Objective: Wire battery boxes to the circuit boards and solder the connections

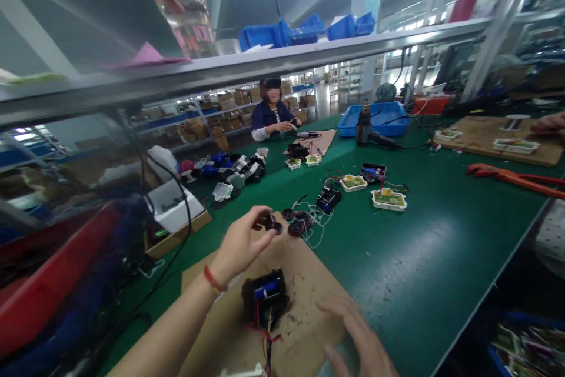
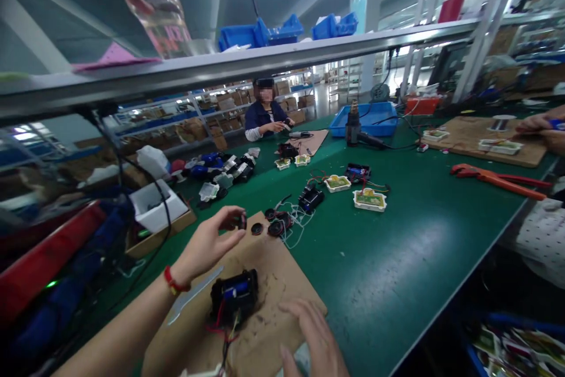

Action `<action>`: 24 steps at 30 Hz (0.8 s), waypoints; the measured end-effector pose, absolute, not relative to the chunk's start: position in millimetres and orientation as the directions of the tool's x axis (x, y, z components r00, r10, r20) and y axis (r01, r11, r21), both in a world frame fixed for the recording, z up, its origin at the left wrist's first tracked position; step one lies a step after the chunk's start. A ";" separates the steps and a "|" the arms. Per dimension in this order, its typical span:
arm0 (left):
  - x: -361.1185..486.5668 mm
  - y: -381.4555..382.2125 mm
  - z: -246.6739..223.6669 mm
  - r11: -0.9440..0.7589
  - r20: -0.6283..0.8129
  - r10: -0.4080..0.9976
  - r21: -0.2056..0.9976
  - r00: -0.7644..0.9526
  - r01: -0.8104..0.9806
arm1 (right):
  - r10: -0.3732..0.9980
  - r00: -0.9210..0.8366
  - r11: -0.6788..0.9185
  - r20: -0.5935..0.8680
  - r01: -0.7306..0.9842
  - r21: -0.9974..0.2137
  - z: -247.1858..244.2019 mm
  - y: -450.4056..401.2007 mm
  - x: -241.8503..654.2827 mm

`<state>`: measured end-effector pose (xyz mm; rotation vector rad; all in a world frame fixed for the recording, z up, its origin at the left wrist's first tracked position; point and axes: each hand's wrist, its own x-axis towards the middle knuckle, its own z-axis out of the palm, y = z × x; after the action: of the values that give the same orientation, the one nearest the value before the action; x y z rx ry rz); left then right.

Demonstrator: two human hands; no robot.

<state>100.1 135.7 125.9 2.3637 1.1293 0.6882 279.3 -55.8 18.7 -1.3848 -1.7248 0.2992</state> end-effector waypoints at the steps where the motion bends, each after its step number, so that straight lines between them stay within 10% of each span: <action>1: 79.6 129.6 120.4 -0.524 0.258 0.841 0.609 0.476 0.596 | 0.900 -0.051 0.357 0.433 0.655 -0.666 26.8 -45.9 278.4; 9: -6.6 85.1 38.2 -0.237 0.158 0.966 0.860 0.206 0.451 | 0.853 -0.493 0.487 0.173 0.630 -0.605 46.9 49.5 231.0; 24: -6.8 67.2 27.9 -0.140 0.081 0.952 0.973 0.296 0.183 | 0.846 -0.389 0.511 0.365 0.393 -0.765 25.1 60.4 226.2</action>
<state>-6.8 67.2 27.9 1.5642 1.0749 0.9650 226.2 60.4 25.1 -1.0126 -1.9866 0.7511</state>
